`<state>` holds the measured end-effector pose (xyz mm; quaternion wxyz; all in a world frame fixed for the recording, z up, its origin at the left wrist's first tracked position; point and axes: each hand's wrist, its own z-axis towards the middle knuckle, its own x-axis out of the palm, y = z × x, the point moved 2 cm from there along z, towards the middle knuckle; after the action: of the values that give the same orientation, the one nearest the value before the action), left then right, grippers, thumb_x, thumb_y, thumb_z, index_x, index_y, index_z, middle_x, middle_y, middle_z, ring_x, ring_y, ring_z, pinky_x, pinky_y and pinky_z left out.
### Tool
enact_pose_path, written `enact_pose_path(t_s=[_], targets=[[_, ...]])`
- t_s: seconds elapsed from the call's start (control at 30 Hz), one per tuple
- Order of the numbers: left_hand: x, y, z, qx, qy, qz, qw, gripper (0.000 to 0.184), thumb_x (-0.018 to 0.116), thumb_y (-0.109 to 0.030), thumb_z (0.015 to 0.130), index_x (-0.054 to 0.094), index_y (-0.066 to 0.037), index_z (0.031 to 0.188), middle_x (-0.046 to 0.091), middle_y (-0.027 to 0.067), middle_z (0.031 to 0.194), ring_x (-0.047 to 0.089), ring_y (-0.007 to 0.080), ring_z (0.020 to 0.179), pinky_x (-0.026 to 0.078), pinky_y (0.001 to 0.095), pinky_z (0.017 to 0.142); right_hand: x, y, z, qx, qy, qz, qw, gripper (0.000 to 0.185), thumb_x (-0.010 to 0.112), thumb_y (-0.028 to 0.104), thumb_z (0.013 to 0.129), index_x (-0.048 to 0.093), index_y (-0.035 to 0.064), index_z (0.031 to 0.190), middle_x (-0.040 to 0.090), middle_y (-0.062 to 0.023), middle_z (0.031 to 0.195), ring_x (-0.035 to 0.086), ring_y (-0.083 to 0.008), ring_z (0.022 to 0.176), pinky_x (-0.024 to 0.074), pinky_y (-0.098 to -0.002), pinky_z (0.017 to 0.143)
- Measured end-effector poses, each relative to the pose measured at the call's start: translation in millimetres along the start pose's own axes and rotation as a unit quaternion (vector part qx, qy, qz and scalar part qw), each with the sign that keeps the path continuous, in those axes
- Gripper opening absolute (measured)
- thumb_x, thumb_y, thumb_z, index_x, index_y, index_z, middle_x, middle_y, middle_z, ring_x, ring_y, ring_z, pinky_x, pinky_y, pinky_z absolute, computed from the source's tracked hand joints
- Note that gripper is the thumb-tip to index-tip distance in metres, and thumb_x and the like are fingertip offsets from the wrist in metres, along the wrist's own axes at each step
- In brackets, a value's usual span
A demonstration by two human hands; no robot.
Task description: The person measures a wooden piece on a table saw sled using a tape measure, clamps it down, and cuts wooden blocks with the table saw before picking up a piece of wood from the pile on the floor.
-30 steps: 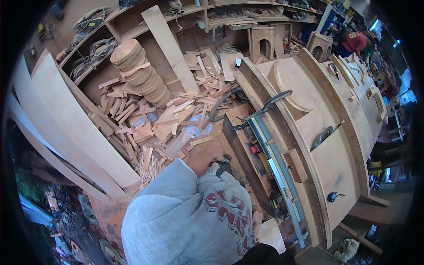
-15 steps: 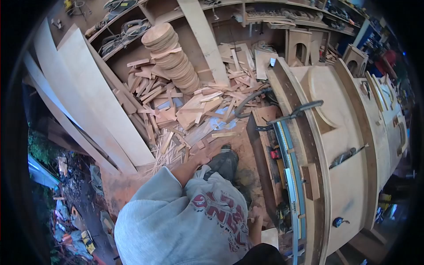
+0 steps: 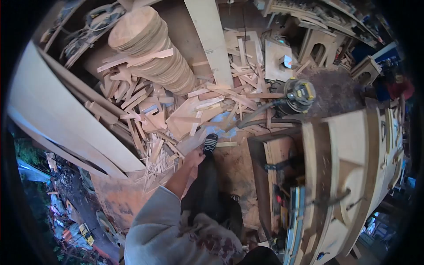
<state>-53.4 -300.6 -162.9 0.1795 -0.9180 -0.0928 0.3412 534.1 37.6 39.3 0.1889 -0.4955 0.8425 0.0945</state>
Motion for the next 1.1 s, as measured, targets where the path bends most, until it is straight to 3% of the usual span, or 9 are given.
enact_pose_path(t_s=[0.07,0.27,0.43,0.57,0.63,0.7,0.87,0.93,1.1], targets=[[-59,-23,47,-0.033,-0.100,-0.066,0.992,0.040,0.069,-0.036,0.093,0.073,-0.022,0.131,0.068,0.0183,0.134,0.064,0.0392,0.125,0.052,0.0524,0.107,36,25,-7,-0.026,-0.015,-0.068,0.997,0.025,0.063,0.028,0.090,0.074,0.0060,0.091,0.071,-0.0237,0.083,0.071,-0.0413,0.078,0.0560,-0.0535,0.076],[-122,19,301,0.039,-0.268,0.161,0.949,0.071,0.074,-0.032,0.092,0.048,-0.009,0.154,0.048,0.0167,0.157,0.049,0.0393,0.142,0.050,0.0516,0.112,136,69,-24,-0.043,-0.051,-0.176,0.982,0.026,0.062,0.028,0.091,0.074,0.0058,0.092,0.072,-0.0226,0.084,0.071,-0.0407,0.078,0.0562,-0.0527,0.076],[-155,15,414,0.006,-0.214,0.190,0.958,0.070,0.071,-0.020,0.093,0.042,-0.018,0.157,0.043,0.0128,0.162,0.048,0.0351,0.144,0.048,0.0543,0.113,174,76,-44,-0.012,-0.074,-0.202,0.977,0.026,0.060,0.028,0.092,0.074,0.0057,0.092,0.072,-0.0217,0.084,0.071,-0.0402,0.079,0.0564,-0.0521,0.075],[-155,22,444,-0.008,-0.119,0.130,0.984,0.046,0.072,-0.026,0.094,0.061,-0.015,0.137,0.066,0.0141,0.133,0.065,0.0316,0.122,0.054,0.0501,0.100,172,53,-60,-0.029,-0.082,-0.222,0.971,0.027,0.059,0.028,0.093,0.074,0.0056,0.093,0.073,-0.0209,0.084,0.071,-0.0398,0.079,0.0565,-0.0516,0.075],[-170,20,432,-0.019,-0.062,0.089,0.994,0.038,0.072,-0.030,0.095,0.067,-0.013,0.128,0.073,0.0141,0.118,0.071,0.0290,0.110,0.056,0.0460,0.094,164,24,-63,-0.073,-0.083,-0.233,0.966,0.027,0.059,0.028,0.093,0.074,0.0056,0.093,0.073,-0.0205,0.084,0.071,-0.0396,0.079,0.0566,-0.0514,0.075],[-178,29,395,0.002,0.028,-0.157,0.987,0.034,0.069,-0.038,0.101,0.072,-0.010,0.118,0.075,0.0077,0.095,0.070,0.0202,0.090,0.055,0.0358,0.083,152,-29,-54,-0.151,-0.089,-0.248,0.953,0.027,0.058,0.028,0.094,0.074,0.0055,0.093,0.073,-0.0202,0.084,0.070,-0.0394,0.080,0.0567,-0.0511,0.075],[-214,-34,206,-0.002,0.084,-0.464,0.882,0.049,0.064,-0.045,0.105,0.070,-0.005,0.134,0.071,-0.0019,0.114,0.063,0.0083,0.103,0.050,0.0271,0.088,157,-7,-50,-0.396,-0.104,-0.333,0.849,0.029,0.057,0.026,0.093,0.076,0.0050,0.098,0.076,-0.0193,0.090,0.072,-0.0345,0.084,0.0571,-0.0460,0.080],[-224,-61,135,-0.010,0.091,-0.496,0.863,0.050,0.063,-0.042,0.106,0.066,-0.004,0.138,0.072,0.0010,0.116,0.064,0.0118,0.106,0.050,0.0265,0.089,150,17,-38,-0.347,0.026,-0.263,0.900,0.032,0.058,0.026,0.091,0.078,0.0039,0.102,0.078,-0.0180,0.098,0.074,-0.0345,0.089,0.0571,-0.0431,0.085],[-214,-125,-2,0.108,0.183,-0.666,0.715,0.052,0.058,-0.037,0.108,0.058,0.000,0.145,0.074,0.0116,0.121,0.068,0.0236,0.114,0.054,0.0327,0.092,140,85,-32,-0.269,-0.065,-0.106,0.955,0.027,0.061,0.018,0.089,0.079,0.0031,0.103,0.079,-0.0162,0.104,0.075,-0.0326,0.101,0.0563,-0.0413,0.091]])
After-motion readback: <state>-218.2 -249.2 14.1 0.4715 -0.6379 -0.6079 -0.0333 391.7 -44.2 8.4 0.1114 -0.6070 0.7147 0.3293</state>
